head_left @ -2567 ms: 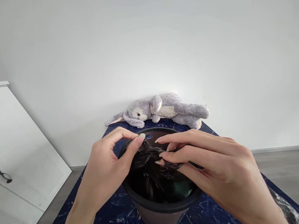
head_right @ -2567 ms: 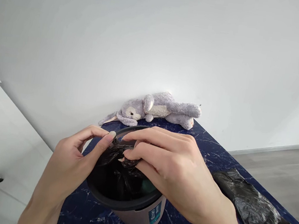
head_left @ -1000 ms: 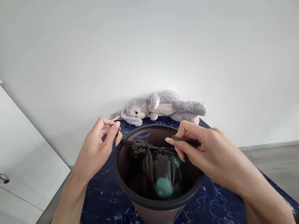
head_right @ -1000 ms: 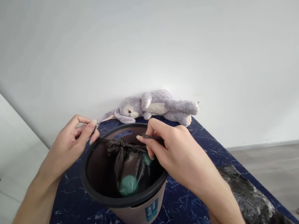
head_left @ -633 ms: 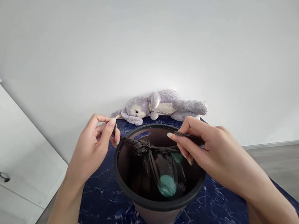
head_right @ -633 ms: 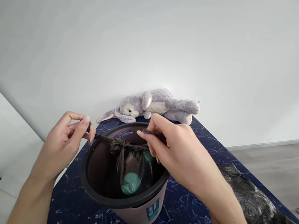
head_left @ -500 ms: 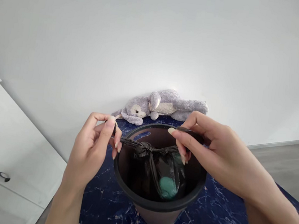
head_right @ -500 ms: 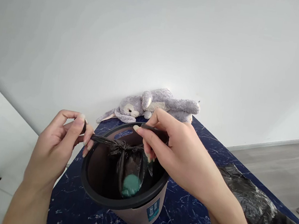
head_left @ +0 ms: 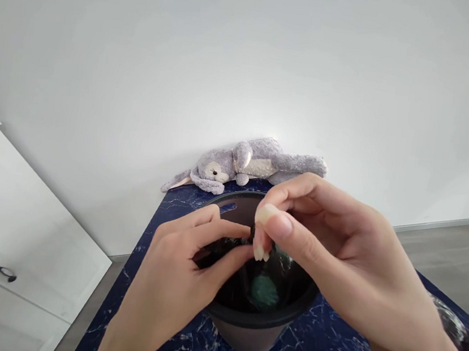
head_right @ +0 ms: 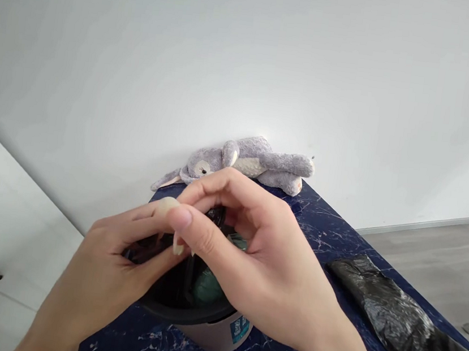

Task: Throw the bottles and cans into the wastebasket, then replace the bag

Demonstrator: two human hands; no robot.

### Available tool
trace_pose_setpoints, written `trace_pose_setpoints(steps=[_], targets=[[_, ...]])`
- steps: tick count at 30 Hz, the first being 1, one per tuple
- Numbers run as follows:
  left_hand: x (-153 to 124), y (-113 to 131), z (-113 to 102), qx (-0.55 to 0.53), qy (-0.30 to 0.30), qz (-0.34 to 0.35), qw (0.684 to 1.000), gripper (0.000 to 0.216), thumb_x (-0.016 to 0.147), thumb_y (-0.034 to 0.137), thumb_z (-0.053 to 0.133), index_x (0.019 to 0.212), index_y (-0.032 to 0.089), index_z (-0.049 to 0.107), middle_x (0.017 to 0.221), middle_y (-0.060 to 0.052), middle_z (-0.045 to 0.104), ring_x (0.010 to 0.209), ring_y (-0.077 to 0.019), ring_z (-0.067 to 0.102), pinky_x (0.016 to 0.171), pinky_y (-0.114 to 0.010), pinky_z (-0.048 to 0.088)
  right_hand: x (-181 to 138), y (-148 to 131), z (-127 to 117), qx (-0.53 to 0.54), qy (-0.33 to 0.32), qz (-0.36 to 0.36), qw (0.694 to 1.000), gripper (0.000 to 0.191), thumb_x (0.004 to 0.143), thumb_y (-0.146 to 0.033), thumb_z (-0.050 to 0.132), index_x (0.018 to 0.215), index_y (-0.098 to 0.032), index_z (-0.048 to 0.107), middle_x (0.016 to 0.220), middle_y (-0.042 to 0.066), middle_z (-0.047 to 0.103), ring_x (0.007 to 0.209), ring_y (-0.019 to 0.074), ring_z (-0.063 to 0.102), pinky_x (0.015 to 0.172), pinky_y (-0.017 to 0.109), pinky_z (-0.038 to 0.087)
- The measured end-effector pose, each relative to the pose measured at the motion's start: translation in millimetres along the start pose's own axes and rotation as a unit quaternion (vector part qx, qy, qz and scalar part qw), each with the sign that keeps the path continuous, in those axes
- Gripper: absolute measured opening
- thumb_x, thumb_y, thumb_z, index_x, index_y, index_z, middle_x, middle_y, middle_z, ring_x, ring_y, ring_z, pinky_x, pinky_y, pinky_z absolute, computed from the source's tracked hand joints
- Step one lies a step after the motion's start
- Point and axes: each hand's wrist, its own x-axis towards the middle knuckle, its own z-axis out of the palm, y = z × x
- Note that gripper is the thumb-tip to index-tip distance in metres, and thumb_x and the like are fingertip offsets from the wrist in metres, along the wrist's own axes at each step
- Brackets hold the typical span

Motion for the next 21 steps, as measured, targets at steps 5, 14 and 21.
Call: trace_pose_setpoints(steps=[5,14,21], targets=[[4.0,-6.6,1.4,-0.01,0.058,-0.025,0.998,0.012,0.101,0.037,0.074,0.094,0.033,0.082,0.086,0.005,0.075,0.073,-0.0118,0.066,0.057,-0.022,0.046,2.2,2.6,-10.6,-0.039,0.052,0.015,0.998,0.019,0.105,-0.041,0.071,0.121,-0.031,0.07,0.103,0.0,0.076,0.083,0.0138,0.074,0.075,0.025,0.062],[1.1,-2.2,3.1,-0.006,0.083,-0.001,0.997,0.011,0.101,0.031,0.074,0.091,0.029,0.079,0.073,0.005,0.064,0.063,-0.0101,0.057,0.051,-0.02,0.044,0.0,10.6,-11.5,-0.306,-0.107,0.085,0.942,0.034,0.101,-0.035,0.073,0.135,-0.032,0.071,0.12,0.003,0.074,0.099,0.0201,0.072,0.08,0.031,0.062],[-6.3,10.1,11.0,0.015,0.087,0.091,0.992,0.015,0.101,0.014,0.069,0.101,0.026,0.078,0.078,0.004,0.064,0.064,-0.0091,0.054,0.055,-0.02,0.045,0.1,6.8,-10.7,-0.349,-0.153,0.096,0.92,0.01,0.101,-0.02,0.068,0.101,-0.027,0.075,0.111,0.004,0.074,0.099,0.0223,0.07,0.08,0.034,0.057]])
